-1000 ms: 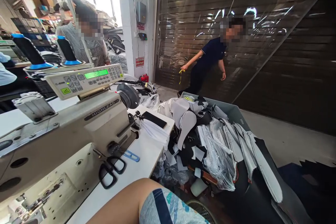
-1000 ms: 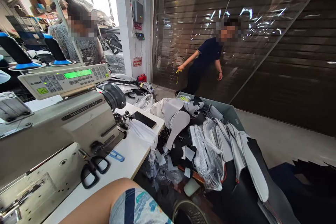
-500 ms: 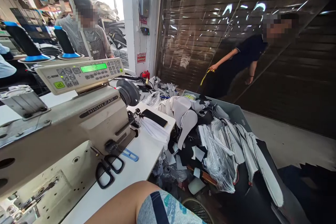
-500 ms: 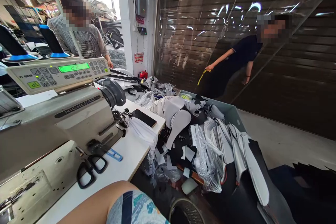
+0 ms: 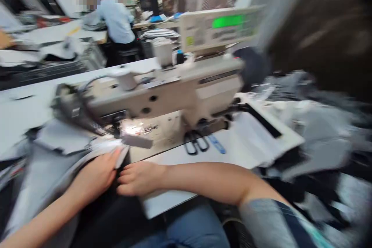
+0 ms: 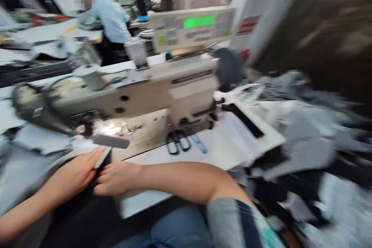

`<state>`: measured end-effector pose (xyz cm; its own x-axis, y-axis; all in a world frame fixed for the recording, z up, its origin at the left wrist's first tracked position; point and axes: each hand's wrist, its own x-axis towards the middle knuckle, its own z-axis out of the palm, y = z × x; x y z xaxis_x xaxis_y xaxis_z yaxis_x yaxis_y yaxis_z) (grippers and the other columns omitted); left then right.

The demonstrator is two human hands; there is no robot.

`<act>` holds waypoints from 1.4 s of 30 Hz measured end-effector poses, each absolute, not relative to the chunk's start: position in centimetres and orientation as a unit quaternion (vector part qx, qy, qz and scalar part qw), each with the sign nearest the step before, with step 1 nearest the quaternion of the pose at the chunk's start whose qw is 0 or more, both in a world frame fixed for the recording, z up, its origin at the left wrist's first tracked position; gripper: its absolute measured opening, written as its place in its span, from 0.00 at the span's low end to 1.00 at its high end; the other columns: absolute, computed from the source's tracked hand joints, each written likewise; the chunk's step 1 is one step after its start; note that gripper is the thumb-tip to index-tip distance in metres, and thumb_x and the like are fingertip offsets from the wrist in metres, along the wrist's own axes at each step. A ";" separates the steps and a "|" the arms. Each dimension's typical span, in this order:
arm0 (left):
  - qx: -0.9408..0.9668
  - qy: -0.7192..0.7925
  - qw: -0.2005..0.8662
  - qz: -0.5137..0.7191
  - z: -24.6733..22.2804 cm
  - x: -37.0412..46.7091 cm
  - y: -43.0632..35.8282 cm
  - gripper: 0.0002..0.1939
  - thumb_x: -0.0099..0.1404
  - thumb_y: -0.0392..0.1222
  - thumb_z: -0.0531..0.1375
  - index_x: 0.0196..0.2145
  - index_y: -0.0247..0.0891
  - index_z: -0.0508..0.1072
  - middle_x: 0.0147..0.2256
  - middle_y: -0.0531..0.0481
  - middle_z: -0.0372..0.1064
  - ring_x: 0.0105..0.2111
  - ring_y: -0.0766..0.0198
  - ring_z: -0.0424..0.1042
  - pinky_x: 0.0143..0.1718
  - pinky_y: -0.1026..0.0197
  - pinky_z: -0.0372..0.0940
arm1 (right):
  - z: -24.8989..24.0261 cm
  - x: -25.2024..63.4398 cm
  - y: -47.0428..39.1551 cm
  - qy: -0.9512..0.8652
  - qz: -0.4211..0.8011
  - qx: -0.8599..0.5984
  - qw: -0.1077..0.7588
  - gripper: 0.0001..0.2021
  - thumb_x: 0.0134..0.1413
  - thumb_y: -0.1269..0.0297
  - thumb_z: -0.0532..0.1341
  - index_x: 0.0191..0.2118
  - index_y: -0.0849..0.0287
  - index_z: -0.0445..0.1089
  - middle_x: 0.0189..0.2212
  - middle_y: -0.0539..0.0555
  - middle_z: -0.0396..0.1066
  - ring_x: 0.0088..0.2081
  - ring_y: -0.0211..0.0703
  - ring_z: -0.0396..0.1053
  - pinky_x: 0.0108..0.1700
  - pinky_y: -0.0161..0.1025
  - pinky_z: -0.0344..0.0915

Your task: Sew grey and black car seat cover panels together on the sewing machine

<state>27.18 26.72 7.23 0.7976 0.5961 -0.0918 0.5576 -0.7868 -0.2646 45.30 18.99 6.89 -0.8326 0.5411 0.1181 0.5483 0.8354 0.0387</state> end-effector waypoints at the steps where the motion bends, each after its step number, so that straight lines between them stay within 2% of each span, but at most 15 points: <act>1: -0.935 -0.314 0.113 0.122 6.9 26.5 26.6 0.26 0.62 0.31 0.45 0.57 0.28 0.62 0.41 0.37 0.70 0.37 0.55 0.71 0.39 0.54 0.67 | 5.8 45.2 19.5 -0.960 -0.031 -0.267 0.078 0.10 0.64 0.69 0.51 0.41 0.60 0.69 0.43 0.57 0.71 0.47 0.42 0.67 0.54 0.43 0.60; 3: -0.934 -0.302 0.108 0.155 6.4 26.0 26.6 0.28 0.62 0.29 0.44 0.60 0.30 0.58 0.38 0.39 0.70 0.37 0.54 0.70 0.37 0.56 0.66 | 3.5 44.8 20.4 -0.950 -0.025 -0.280 0.136 0.12 0.60 0.65 0.55 0.44 0.68 0.68 0.44 0.64 0.70 0.51 0.53 0.64 0.57 0.50 0.57; 5: -0.936 -0.292 0.114 0.157 6.0 26.2 26.6 0.28 0.62 0.29 0.45 0.61 0.30 0.56 0.37 0.40 0.69 0.37 0.54 0.69 0.36 0.56 0.65 | 1.9 44.1 20.9 -0.927 -0.034 -0.321 0.190 0.14 0.56 0.66 0.57 0.45 0.70 0.68 0.44 0.65 0.69 0.52 0.58 0.63 0.58 0.51 0.56; 8: -0.941 -0.282 0.118 0.149 5.9 26.6 26.3 0.27 0.64 0.31 0.46 0.61 0.30 0.56 0.36 0.41 0.68 0.37 0.54 0.68 0.36 0.56 0.65 | 1.1 42.9 20.7 -0.916 -0.090 -0.335 0.202 0.10 0.56 0.73 0.53 0.40 0.70 0.70 0.38 0.65 0.72 0.43 0.55 0.69 0.50 0.49 0.63; 10: -0.944 -0.277 0.105 0.146 5.9 26.6 26.2 0.27 0.64 0.31 0.47 0.61 0.31 0.56 0.36 0.42 0.68 0.37 0.54 0.68 0.36 0.56 0.65 | 1.2 42.5 20.3 -0.914 -0.121 -0.331 0.203 0.11 0.57 0.76 0.50 0.37 0.70 0.70 0.34 0.65 0.73 0.38 0.53 0.71 0.43 0.48 0.66; 12: -0.944 -0.287 0.081 0.139 5.9 26.7 26.2 0.26 0.64 0.32 0.47 0.60 0.31 0.57 0.37 0.42 0.68 0.38 0.53 0.68 0.37 0.54 0.65 | 1.2 42.4 20.1 -0.908 -0.133 -0.333 0.217 0.11 0.57 0.76 0.49 0.37 0.69 0.70 0.34 0.65 0.73 0.38 0.53 0.71 0.42 0.47 0.67; 18: -0.922 -0.354 -0.047 0.152 7.0 28.1 26.9 0.22 0.63 0.32 0.48 0.54 0.29 0.62 0.43 0.39 0.69 0.43 0.55 0.70 0.44 0.55 0.66 | 1.0 42.6 20.0 -0.901 -0.135 -0.332 0.244 0.12 0.58 0.75 0.50 0.40 0.71 0.69 0.38 0.67 0.73 0.42 0.54 0.72 0.47 0.48 0.67; 21: -0.911 -0.354 -0.052 0.204 7.6 28.7 27.2 0.22 0.63 0.31 0.47 0.55 0.28 0.61 0.41 0.39 0.71 0.40 0.53 0.71 0.41 0.54 0.66 | 1.0 42.5 20.0 -0.902 -0.130 -0.337 0.237 0.13 0.58 0.74 0.50 0.43 0.72 0.69 0.40 0.68 0.72 0.44 0.54 0.72 0.49 0.48 0.67; 25: -0.904 -0.355 -0.081 0.224 8.3 29.2 27.7 0.25 0.61 0.31 0.47 0.56 0.30 0.60 0.42 0.40 0.72 0.40 0.54 0.71 0.39 0.56 0.65 | 0.8 42.3 20.0 -0.898 -0.127 -0.345 0.240 0.13 0.58 0.74 0.50 0.44 0.72 0.69 0.42 0.68 0.72 0.46 0.55 0.71 0.51 0.47 0.66; 33: -0.879 -0.398 -0.196 0.177 9.2 30.0 28.4 0.19 0.58 0.30 0.46 0.44 0.37 0.69 0.38 0.48 0.73 0.37 0.61 0.70 0.35 0.63 0.62 | 0.5 42.2 19.7 -0.895 -0.116 -0.365 0.231 0.13 0.58 0.74 0.51 0.44 0.70 0.70 0.42 0.65 0.72 0.46 0.52 0.70 0.54 0.46 0.65; 38: -0.873 -0.408 -0.178 0.202 9.0 30.3 28.7 0.17 0.58 0.31 0.47 0.42 0.37 0.69 0.35 0.48 0.72 0.34 0.60 0.70 0.32 0.62 0.61 | 0.3 42.3 19.7 -0.895 -0.106 -0.370 0.225 0.14 0.58 0.75 0.51 0.46 0.71 0.69 0.44 0.66 0.71 0.48 0.52 0.69 0.55 0.47 0.64; 42: -0.883 -0.412 -0.078 0.210 8.6 30.6 29.0 0.18 0.59 0.32 0.48 0.45 0.36 0.67 0.33 0.45 0.72 0.31 0.57 0.71 0.28 0.60 0.61 | 1.0 43.1 20.1 -0.900 -0.081 -0.364 0.224 0.15 0.58 0.77 0.51 0.49 0.72 0.68 0.48 0.69 0.69 0.53 0.54 0.65 0.57 0.50 0.61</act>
<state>30.60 28.96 8.55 0.5714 0.6955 -0.4357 0.7611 -0.6477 -0.0358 43.13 20.06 1.03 -0.6348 0.6193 0.4620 0.6915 0.7221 -0.0179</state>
